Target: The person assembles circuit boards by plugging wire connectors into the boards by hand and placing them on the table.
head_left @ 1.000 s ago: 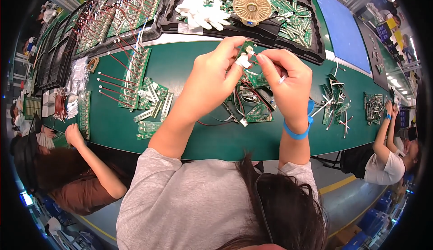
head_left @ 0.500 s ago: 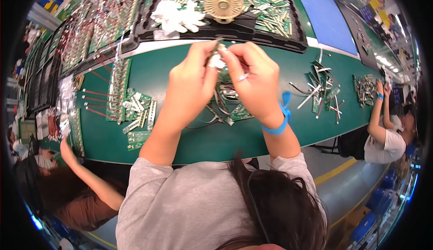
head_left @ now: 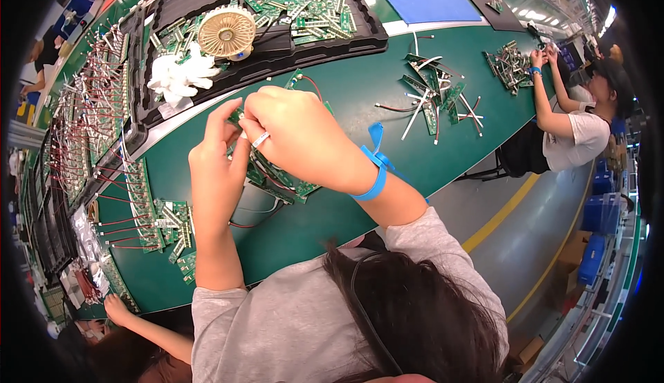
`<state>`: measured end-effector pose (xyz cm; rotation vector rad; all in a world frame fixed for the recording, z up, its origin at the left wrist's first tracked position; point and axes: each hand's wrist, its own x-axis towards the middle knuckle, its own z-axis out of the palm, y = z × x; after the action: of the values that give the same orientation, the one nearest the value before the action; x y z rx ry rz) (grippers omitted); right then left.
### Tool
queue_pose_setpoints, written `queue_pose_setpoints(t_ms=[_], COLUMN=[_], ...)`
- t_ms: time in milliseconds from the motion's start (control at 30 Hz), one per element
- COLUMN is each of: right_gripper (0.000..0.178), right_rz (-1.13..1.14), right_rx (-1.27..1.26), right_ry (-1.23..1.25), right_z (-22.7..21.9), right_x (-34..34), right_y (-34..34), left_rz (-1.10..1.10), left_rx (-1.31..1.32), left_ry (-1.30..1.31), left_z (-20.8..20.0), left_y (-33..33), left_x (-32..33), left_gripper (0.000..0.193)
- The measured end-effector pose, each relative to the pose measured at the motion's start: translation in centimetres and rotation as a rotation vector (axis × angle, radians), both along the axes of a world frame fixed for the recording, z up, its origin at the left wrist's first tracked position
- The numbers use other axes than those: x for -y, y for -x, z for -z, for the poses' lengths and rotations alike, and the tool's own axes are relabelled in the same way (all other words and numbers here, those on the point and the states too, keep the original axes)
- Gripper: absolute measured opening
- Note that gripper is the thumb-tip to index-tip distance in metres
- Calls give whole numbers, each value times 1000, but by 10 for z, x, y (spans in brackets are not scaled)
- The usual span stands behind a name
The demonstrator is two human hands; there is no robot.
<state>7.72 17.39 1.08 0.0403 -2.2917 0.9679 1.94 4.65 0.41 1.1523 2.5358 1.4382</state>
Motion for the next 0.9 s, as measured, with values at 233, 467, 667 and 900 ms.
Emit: queue_pose_setpoints(t_ms=[233, 467, 667, 900], right_gripper=[14, 19, 17, 29], right_rz=[-17, -100, -363, -513], right_rx=[64, 243, 435, 225], right_ry=[-122, 20, 561, 1037], right_z=[5, 5, -2, 14], right_x=[-12, -27, -34, -43], right_y=[2, 7, 7, 25], left_rz=[109, 166, 121, 275], left_rx=[-341, -259, 264, 479], left_ry=[50, 162, -158, -283], left_z=[17, 28, 25, 0], left_y=[10, 3, 12, 20], left_x=[-4, -10, -4, 14], left_gripper=[37, 33, 26, 19])
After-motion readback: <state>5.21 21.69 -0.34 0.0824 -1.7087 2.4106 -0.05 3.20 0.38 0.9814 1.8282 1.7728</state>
